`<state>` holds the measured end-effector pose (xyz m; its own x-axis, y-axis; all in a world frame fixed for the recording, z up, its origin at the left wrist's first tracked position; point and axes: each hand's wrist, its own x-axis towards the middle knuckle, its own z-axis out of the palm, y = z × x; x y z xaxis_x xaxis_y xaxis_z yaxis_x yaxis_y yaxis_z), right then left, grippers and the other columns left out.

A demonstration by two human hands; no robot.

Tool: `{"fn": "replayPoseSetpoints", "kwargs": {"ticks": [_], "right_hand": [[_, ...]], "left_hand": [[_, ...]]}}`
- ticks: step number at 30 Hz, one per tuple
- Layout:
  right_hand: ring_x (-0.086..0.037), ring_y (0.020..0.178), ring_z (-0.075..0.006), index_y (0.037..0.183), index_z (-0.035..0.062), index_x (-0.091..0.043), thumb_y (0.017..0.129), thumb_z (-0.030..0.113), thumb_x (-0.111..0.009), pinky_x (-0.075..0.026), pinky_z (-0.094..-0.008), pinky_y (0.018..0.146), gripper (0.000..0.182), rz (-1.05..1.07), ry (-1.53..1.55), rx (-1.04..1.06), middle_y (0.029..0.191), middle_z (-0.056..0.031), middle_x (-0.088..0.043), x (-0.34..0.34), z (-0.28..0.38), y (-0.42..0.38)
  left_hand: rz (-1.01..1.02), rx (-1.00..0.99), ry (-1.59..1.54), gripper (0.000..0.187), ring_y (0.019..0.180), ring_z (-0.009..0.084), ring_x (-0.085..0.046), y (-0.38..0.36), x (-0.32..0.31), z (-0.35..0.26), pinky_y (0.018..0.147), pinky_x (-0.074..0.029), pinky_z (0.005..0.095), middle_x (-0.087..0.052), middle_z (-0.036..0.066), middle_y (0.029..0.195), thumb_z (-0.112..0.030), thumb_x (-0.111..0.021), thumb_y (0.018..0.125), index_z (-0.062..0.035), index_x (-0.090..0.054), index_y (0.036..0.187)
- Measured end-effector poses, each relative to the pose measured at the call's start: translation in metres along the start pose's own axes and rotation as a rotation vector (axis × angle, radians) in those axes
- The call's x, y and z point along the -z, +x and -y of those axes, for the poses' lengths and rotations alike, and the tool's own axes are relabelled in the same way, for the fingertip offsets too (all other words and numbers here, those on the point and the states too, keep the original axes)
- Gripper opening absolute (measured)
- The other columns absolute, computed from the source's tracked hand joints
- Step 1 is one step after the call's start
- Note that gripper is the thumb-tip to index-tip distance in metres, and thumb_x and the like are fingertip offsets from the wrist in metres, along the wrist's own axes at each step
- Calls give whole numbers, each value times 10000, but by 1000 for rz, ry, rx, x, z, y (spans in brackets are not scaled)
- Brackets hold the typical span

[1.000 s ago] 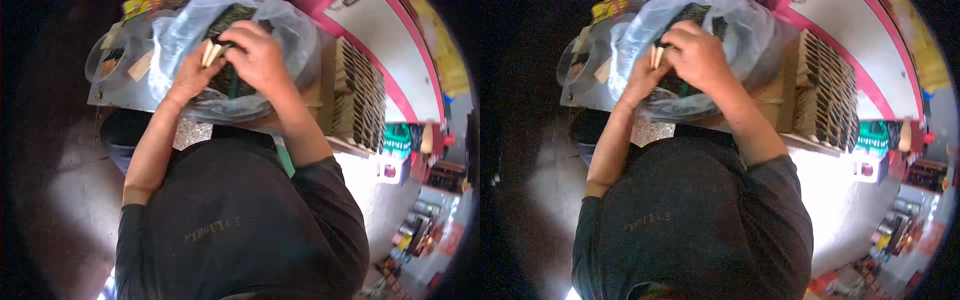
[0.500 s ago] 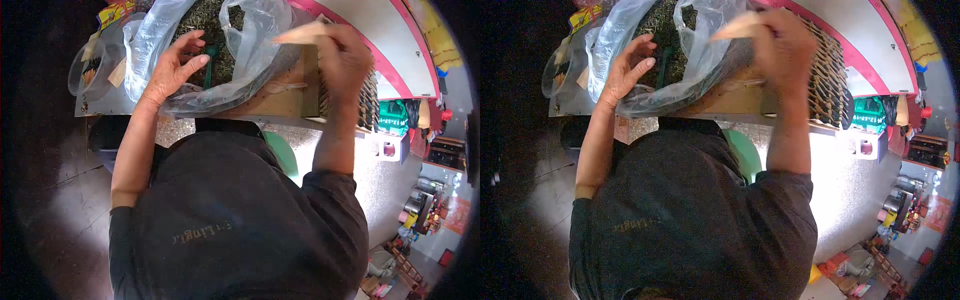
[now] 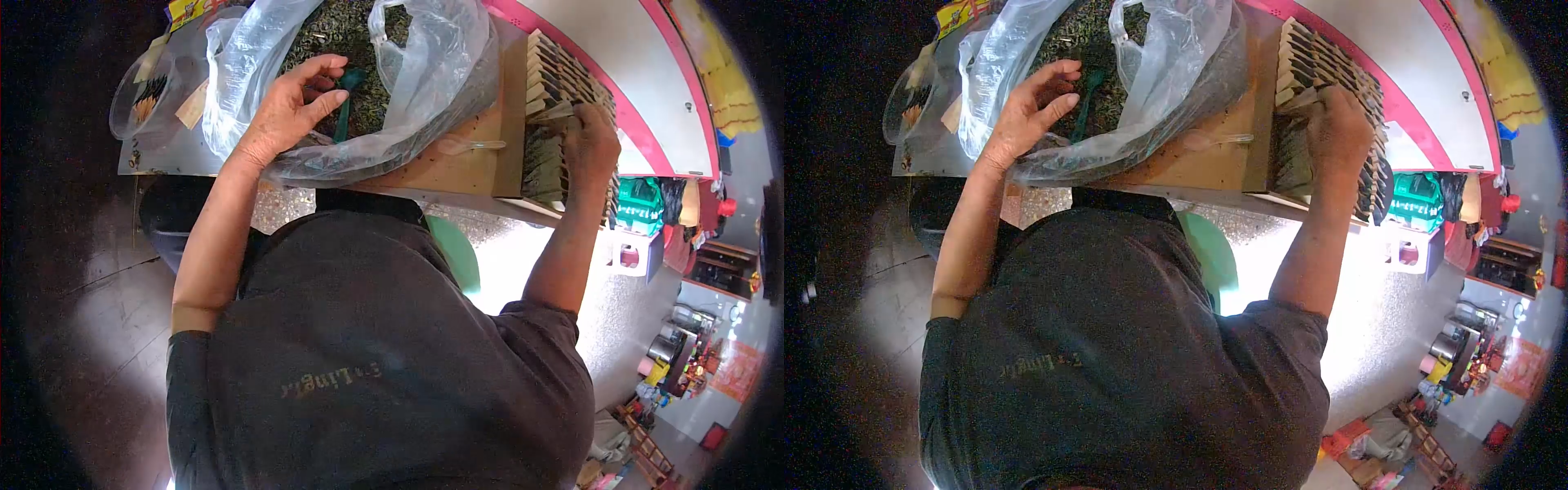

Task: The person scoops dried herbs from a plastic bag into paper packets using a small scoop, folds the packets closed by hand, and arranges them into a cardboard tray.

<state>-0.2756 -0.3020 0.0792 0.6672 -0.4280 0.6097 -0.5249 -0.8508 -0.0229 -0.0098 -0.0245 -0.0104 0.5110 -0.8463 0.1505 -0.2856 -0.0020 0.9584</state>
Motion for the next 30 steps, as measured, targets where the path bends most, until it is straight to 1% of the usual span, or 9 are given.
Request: {"fn": "replayPoseSetpoints", "kwargs": {"ticks": [3,5,12,15,18,20,21,23,30], "right_hand": [[-611,794,-349,838,46,-615,780,68,-601,-486,-398,692,63,17,37,-27,836,-154,-626,-9,-8,-2],[-608,791,-361,835,46,-611,782,70,-597,-482,-415,690,60,29,22,-45,828,-164,-622,-20,-8,-4],[-606,810,-403,839,47,-613,794,110,-591,-463,-476,694,80,212,-95,-113,830,-196,-629,-60,-12,-10],[-607,825,-397,841,39,-611,798,124,-583,-466,-478,712,99,315,-180,-98,852,-191,-638,-54,-9,-4],[-606,838,-397,851,41,-612,791,109,-573,-467,-476,722,99,277,-122,-93,849,-195,-637,-56,-12,-5],[-606,837,-397,853,44,-612,785,106,-576,-468,-470,722,98,266,-104,-90,866,-192,-636,-52,-9,-5],[-606,836,-397,855,47,-611,779,102,-579,-469,-464,722,99,256,-90,-92,882,-189,-635,-50,-8,-6],[-607,840,-391,862,49,-612,776,110,-585,-470,-459,722,109,243,-75,-68,894,-180,-632,-45,-7,-8],[-599,849,-360,914,58,-628,758,147,-625,-472,-440,725,180,315,-125,-157,925,-161,-603,-37,-3,-6]], "left_hand": [[-8,-14,38,421,1022,124,-543,-1,-1,4,906,-458,270,-567,25,1157,-68,-642,883,-56,-512,1284],[-62,-71,17,402,880,112,-571,0,-3,7,787,-505,258,-608,53,1057,-99,-678,861,-89,-561,1246],[-62,-70,19,407,844,107,-579,2,-4,11,760,-512,257,-612,49,1003,-87,-684,852,-88,-561,1239],[-72,-69,77,401,832,102,-580,0,-4,7,761,-510,252,-610,48,986,-89,-684,852,-90,-561,1234],[-82,-73,17,383,796,89,-571,0,-3,6,731,-505,242,-608,42,940,-91,-681,855,-81,-566,1221],[-16,45,49,365,916,102,-557,-2,0,0,838,-475,252,-595,16,1092,-60,-643,880,-49,-551,1233],[-16,46,49,365,916,102,-557,-2,-1,0,838,-475,252,-595,16,1092,-60,-643,880,-49,-551,1233],[-62,-51,49,349,724,72,-547,-1,-2,1,664,-489,235,-595,27,828,-84,-668,863,-61,-571,1197],[-65,-58,41,353,740,89,-565,-2,-2,0,668,-495,243,-615,37,857,-92,-675,858,-59,-576,1196]]}}
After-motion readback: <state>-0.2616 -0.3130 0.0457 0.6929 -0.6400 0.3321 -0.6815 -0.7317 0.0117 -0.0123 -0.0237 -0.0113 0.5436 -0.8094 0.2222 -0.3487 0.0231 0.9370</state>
